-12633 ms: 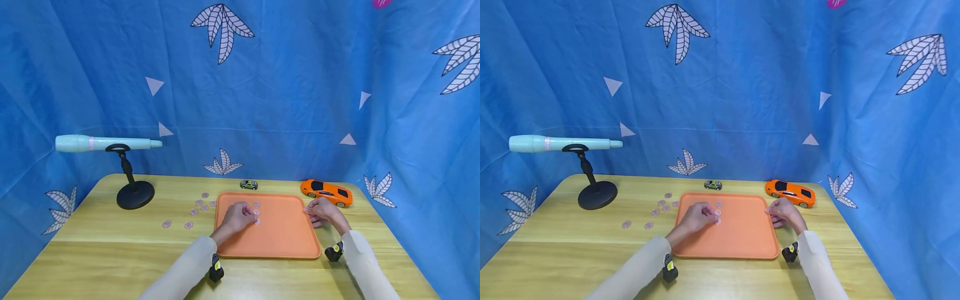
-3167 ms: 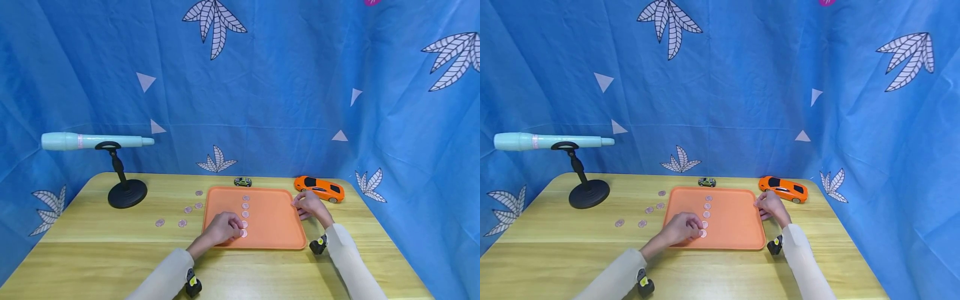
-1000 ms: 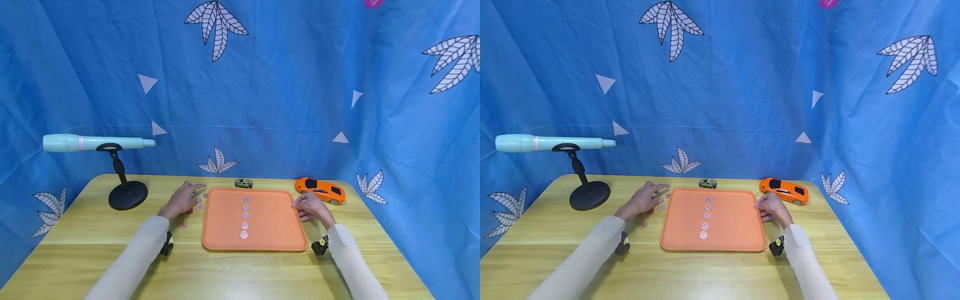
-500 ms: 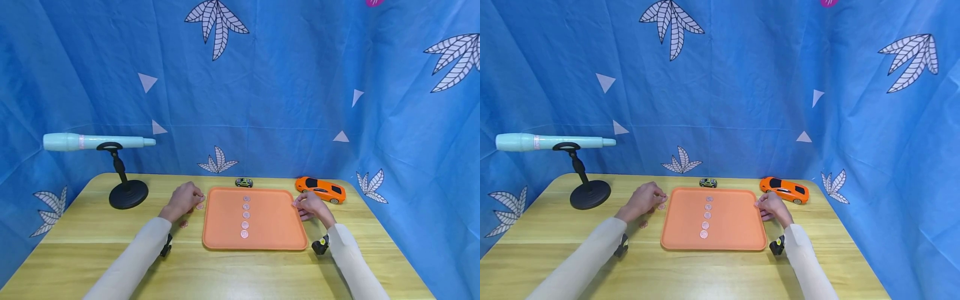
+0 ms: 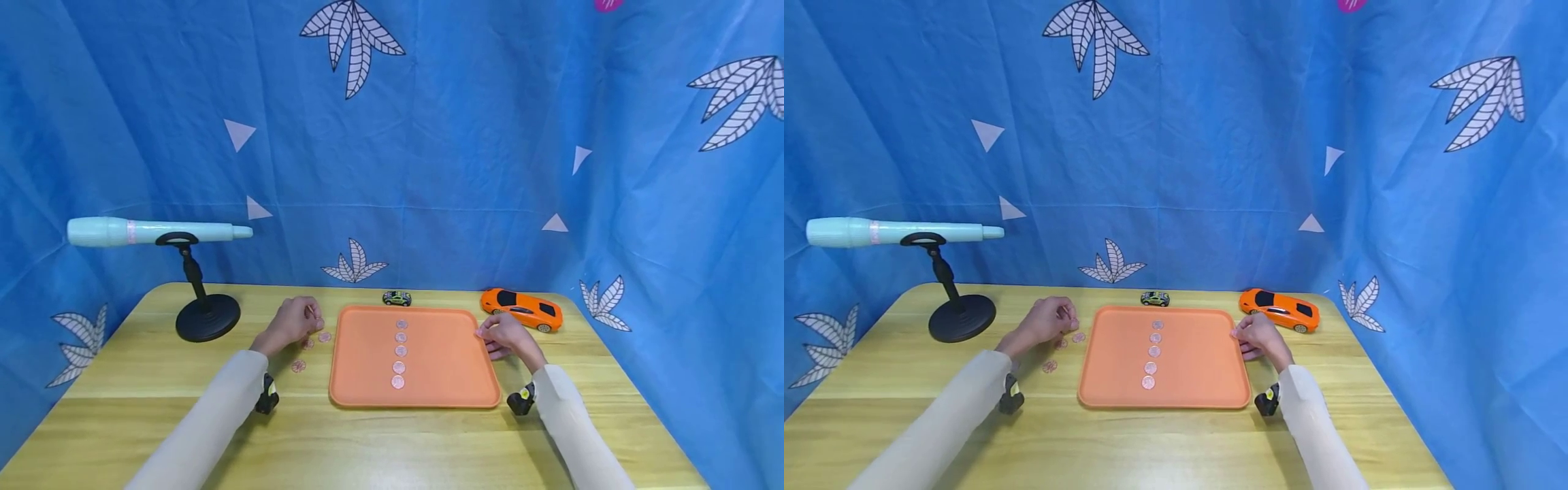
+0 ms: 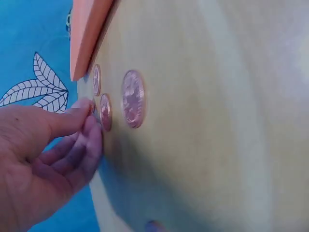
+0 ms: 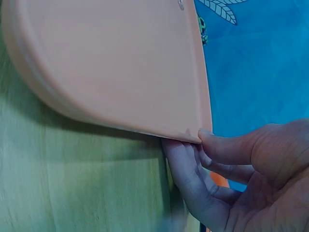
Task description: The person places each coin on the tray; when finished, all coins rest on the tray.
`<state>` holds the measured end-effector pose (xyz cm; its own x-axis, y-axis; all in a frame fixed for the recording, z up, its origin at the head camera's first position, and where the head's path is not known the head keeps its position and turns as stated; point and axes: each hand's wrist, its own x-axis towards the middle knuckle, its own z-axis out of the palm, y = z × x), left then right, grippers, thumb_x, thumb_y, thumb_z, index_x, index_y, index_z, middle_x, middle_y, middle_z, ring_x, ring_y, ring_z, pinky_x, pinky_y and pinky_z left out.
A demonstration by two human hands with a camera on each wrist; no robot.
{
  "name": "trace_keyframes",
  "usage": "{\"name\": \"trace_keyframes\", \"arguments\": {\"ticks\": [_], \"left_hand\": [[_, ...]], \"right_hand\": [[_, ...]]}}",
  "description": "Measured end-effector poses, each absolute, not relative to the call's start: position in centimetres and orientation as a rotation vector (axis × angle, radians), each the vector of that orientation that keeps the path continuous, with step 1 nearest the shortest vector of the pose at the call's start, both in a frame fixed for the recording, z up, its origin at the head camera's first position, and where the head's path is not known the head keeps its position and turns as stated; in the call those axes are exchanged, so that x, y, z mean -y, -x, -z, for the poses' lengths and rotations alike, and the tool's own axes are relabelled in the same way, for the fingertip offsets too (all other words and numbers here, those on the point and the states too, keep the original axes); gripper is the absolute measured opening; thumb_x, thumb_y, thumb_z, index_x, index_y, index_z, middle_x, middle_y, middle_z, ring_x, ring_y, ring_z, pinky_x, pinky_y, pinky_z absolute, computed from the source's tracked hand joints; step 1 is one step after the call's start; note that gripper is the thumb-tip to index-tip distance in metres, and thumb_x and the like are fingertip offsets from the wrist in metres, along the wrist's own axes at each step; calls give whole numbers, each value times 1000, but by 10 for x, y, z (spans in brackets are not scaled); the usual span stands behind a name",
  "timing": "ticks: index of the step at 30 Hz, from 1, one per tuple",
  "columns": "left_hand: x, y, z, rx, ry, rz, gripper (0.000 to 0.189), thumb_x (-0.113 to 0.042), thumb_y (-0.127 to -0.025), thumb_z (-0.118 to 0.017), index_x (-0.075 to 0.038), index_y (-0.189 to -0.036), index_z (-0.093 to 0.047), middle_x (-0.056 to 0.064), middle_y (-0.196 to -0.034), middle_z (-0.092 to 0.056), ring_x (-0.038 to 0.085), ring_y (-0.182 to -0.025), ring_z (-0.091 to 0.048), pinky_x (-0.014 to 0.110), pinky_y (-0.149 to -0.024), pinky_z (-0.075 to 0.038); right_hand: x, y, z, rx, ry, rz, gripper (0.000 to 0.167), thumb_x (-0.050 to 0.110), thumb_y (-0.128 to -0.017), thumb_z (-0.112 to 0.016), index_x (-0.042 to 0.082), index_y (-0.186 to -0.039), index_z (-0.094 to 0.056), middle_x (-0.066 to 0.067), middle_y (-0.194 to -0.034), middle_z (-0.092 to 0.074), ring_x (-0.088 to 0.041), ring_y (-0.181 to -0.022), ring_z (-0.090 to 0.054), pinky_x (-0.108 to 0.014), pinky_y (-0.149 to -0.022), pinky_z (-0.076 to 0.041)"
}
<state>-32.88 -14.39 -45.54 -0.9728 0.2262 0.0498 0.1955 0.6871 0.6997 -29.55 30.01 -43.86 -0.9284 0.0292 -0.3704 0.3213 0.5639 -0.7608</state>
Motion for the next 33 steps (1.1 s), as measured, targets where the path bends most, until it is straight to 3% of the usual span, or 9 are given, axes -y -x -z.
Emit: {"name": "trace_keyframes", "arguments": {"ticks": [5, 8, 12, 18, 26, 33], "left_hand": [[138, 323, 451, -2800, -382, -1474, 4, -5, -97, -73, -2, -94, -74, 11, -83, -74, 19, -70, -70, 25, -63, -54], [124, 319, 443, -2691, -373, -1662, 8, -5, -97, -73, 2, -101, -75, 16, -88, -76, 29, -78, -76, 32, -71, -62], [99, 313, 439, -2498, -334, -1802, 13, 1, -98, -70, 9, -108, -73, 23, -95, -76, 39, -86, -78, 44, -76, -65], [62, 311, 449, -2403, -226, -1840, 13, 7, -96, -69, 11, -108, -73, 24, -96, -76, 32, -84, -79, 40, -78, -65], [36, 321, 462, -2488, -152, -1815, 7, 5, -93, -74, 7, -99, -76, 19, -88, -77, 25, -71, -77, 31, -66, -64], [26, 327, 467, -2605, -130, -1689, 4, 1, -91, -76, 4, -93, -77, 13, -77, -74, 15, -61, -68, 25, -58, -59]], "right_hand": [[-301, 296, 439, -2484, -284, 1302, 17, 11, -105, -64, -5, -110, -64, -9, -78, -73, -19, -65, -73, -42, -69, -65], [-301, 296, 439, -2488, -297, 1305, 16, 11, -105, -64, -5, -109, -65, -10, -78, -72, -19, -65, -72, -42, -69, -65], [-301, 296, 439, -2493, -298, 1299, 16, 11, -105, -64, -5, -108, -64, -10, -78, -72, -19, -64, -72, -41, -68, -65], [-300, 295, 439, -2499, -298, 1296, 17, 11, -104, -65, -5, -109, -65, -10, -76, -71, -19, -63, -71, -41, -67, -65], [-298, 297, 440, -2514, -304, 1271, 16, 11, -104, -65, -4, -109, -65, -9, -78, -70, -18, -64, -71, -41, -67, -65], [-299, 297, 441, -2509, -322, 1271, 16, 11, -104, -66, -4, -109, -64, -9, -79, -70, -19, -64, -71, -41, -68, -65]]}}
